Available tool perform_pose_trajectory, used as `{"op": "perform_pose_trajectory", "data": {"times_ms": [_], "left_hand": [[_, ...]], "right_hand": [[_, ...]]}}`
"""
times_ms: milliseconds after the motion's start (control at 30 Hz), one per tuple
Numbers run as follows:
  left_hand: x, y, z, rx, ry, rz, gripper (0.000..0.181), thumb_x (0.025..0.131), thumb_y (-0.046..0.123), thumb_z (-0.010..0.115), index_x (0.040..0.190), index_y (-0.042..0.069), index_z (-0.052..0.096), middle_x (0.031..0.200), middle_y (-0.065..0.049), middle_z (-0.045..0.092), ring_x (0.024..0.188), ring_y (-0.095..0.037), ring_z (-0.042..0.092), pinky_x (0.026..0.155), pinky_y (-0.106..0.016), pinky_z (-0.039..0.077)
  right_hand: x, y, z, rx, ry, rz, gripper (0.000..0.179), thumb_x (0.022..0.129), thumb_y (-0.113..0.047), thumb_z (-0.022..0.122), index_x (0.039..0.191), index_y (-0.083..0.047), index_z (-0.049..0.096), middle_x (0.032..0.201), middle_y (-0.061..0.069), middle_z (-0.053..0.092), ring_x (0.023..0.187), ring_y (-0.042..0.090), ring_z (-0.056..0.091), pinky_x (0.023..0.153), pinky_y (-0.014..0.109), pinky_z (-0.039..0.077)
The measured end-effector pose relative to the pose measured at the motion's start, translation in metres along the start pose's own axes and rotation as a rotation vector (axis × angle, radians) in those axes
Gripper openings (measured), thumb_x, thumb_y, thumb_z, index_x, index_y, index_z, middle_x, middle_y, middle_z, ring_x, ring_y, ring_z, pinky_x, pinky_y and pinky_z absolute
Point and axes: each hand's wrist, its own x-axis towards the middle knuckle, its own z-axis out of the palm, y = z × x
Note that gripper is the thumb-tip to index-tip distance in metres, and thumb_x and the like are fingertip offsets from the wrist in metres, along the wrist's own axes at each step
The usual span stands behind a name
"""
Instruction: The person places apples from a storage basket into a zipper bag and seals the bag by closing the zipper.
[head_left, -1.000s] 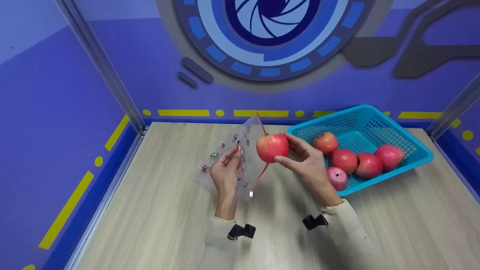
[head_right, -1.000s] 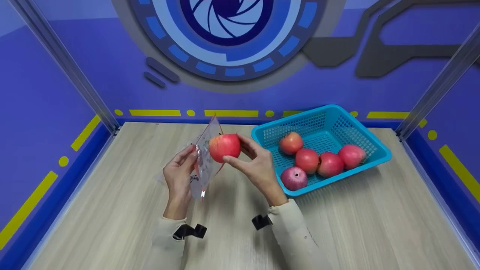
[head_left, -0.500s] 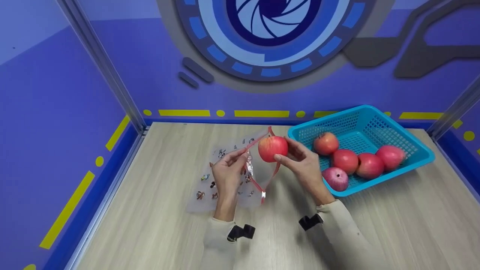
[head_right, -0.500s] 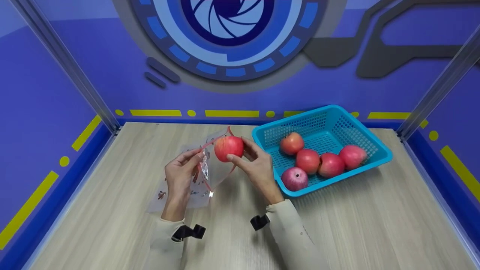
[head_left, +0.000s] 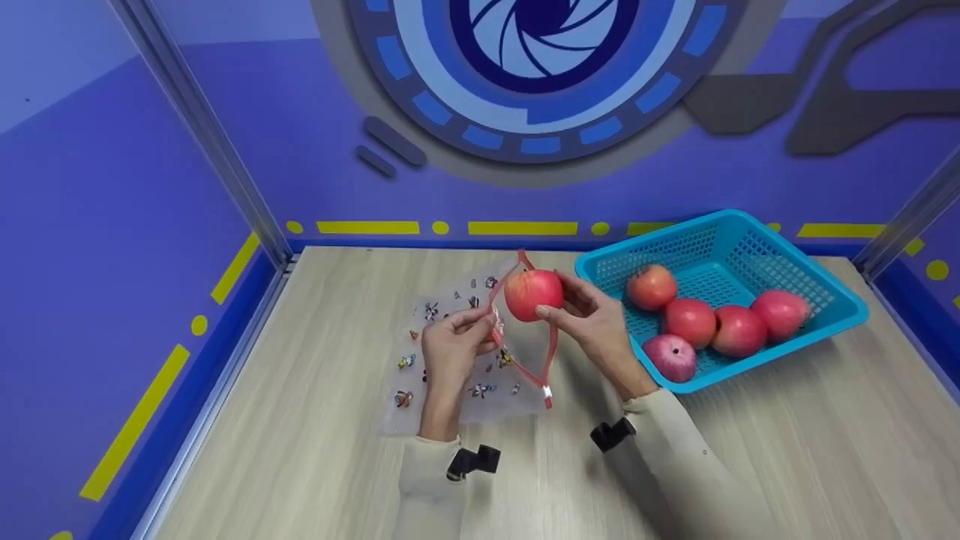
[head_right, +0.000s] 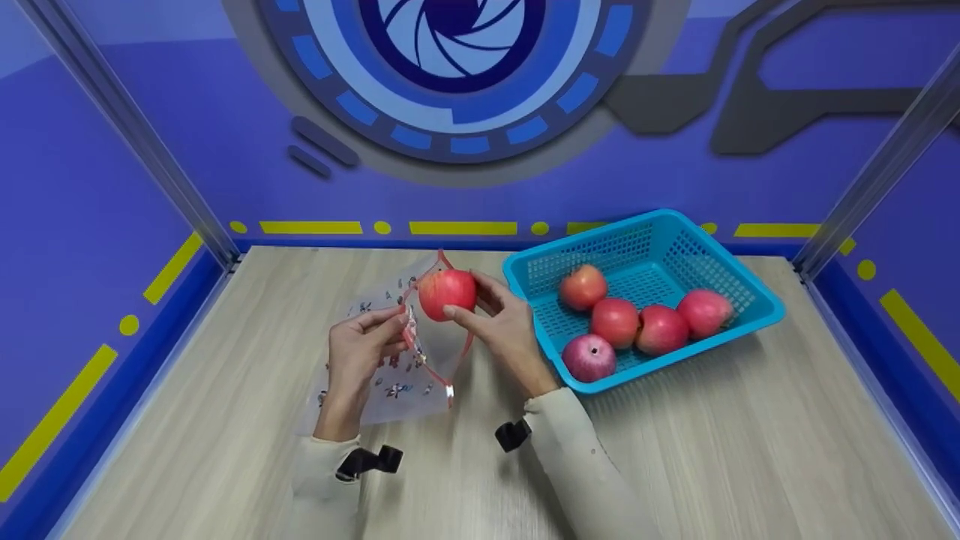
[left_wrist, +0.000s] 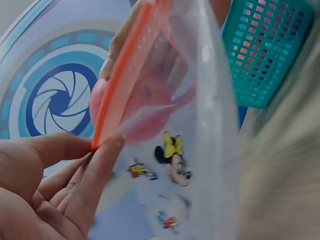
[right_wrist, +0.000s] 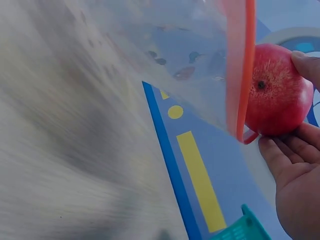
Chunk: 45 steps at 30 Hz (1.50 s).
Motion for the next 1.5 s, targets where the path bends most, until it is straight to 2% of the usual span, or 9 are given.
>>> {"op": "perform_pose_trajectory", "data": {"times_ms": [200, 400, 600, 767, 900, 1033, 1200, 1333, 1500], "left_hand": [[0.006, -0.012, 0.001, -0.05, 0.031, 0.053, 0.017, 0.096, 0.004, 0.079, 0.111, -0.003, 0.08, 0.099, -0.015, 0.079, 0.083, -0.022, 0.078, 0.074, -0.029, 0.064], [0.01, -0.016, 0.004, -0.016, 0.043, 0.111, 0.015, 0.096, 0.002, 0.077, 0.11, -0.004, 0.08, 0.101, -0.014, 0.08, 0.09, -0.024, 0.079, 0.076, -0.03, 0.064], [0.007, -0.017, 0.008, 0.015, 0.073, 0.056, 0.016, 0.096, 0.005, 0.079, 0.111, 0.0, 0.081, 0.096, -0.012, 0.08, 0.078, -0.017, 0.076, 0.067, -0.025, 0.063], [0.008, -0.016, 0.01, 0.002, 0.06, 0.007, 0.017, 0.095, 0.005, 0.08, 0.112, 0.002, 0.082, 0.096, -0.011, 0.079, 0.074, -0.015, 0.075, 0.064, -0.024, 0.062], [0.009, -0.019, 0.011, 0.002, 0.049, 0.028, 0.018, 0.096, 0.005, 0.079, 0.113, 0.001, 0.081, 0.099, -0.013, 0.08, 0.081, -0.019, 0.078, 0.068, -0.025, 0.063], [0.009, -0.021, 0.011, -0.016, 0.073, 0.044, 0.016, 0.096, 0.006, 0.08, 0.111, 0.001, 0.081, 0.1, -0.012, 0.08, 0.084, -0.019, 0.077, 0.071, -0.026, 0.063], [0.01, -0.022, 0.014, -0.132, 0.104, 0.012, 0.017, 0.094, 0.001, 0.079, 0.11, -0.003, 0.08, 0.098, -0.016, 0.078, 0.075, -0.014, 0.073, 0.064, -0.022, 0.061], [0.01, -0.025, 0.014, -0.141, 0.113, -0.004, 0.018, 0.096, 0.002, 0.078, 0.113, -0.003, 0.08, 0.098, -0.015, 0.078, 0.074, -0.013, 0.072, 0.062, -0.02, 0.06], [0.011, -0.027, 0.012, -0.1, 0.111, 0.034, 0.017, 0.097, 0.005, 0.078, 0.113, 0.0, 0.081, 0.099, -0.014, 0.079, 0.076, -0.013, 0.073, 0.061, -0.019, 0.058]], "right_hand": [[-0.004, 0.005, 0.0, -0.011, 0.013, -0.01, 0.069, 0.091, -0.007, 0.086, 0.151, 0.005, 0.054, 0.146, 0.019, 0.062, 0.132, 0.034, 0.061, 0.105, 0.033, 0.052], [-0.01, 0.005, 0.0, -0.08, 0.015, -0.04, 0.073, 0.09, -0.011, 0.087, 0.153, 0.003, 0.052, 0.149, 0.017, 0.061, 0.133, 0.034, 0.061, 0.107, 0.046, 0.052], [-0.011, 0.008, 0.001, -0.132, 0.011, -0.051, 0.074, 0.091, -0.015, 0.088, 0.153, 0.004, 0.052, 0.149, 0.018, 0.061, 0.133, 0.036, 0.061, 0.108, 0.049, 0.051], [-0.012, 0.01, 0.001, -0.148, 0.021, -0.041, 0.074, 0.091, -0.015, 0.088, 0.152, 0.005, 0.052, 0.148, 0.019, 0.061, 0.132, 0.036, 0.062, 0.108, 0.05, 0.051], [-0.012, 0.011, 0.004, -0.154, 0.014, -0.056, 0.074, 0.089, -0.014, 0.089, 0.151, 0.007, 0.053, 0.146, 0.02, 0.062, 0.131, 0.037, 0.062, 0.109, 0.05, 0.05], [-0.016, 0.013, 0.008, -0.234, -0.024, -0.085, 0.071, 0.089, -0.016, 0.088, 0.15, 0.003, 0.056, 0.147, 0.018, 0.062, 0.133, 0.036, 0.061, 0.11, 0.048, 0.049], [-0.025, 0.017, 0.012, -0.349, -0.072, -0.11, 0.066, 0.092, -0.017, 0.086, 0.15, -0.005, 0.059, 0.149, 0.014, 0.062, 0.134, 0.038, 0.061, 0.107, 0.05, 0.051], [-0.028, 0.015, 0.007, -0.35, -0.061, -0.124, 0.061, 0.093, -0.016, 0.085, 0.149, -0.005, 0.061, 0.147, 0.012, 0.063, 0.131, 0.037, 0.063, 0.105, 0.048, 0.052], [-0.027, 0.006, -0.005, -0.321, -0.025, -0.183, 0.055, 0.094, -0.009, 0.083, 0.144, -0.001, 0.064, 0.143, 0.014, 0.066, 0.131, 0.035, 0.064, 0.106, 0.045, 0.052]]}}
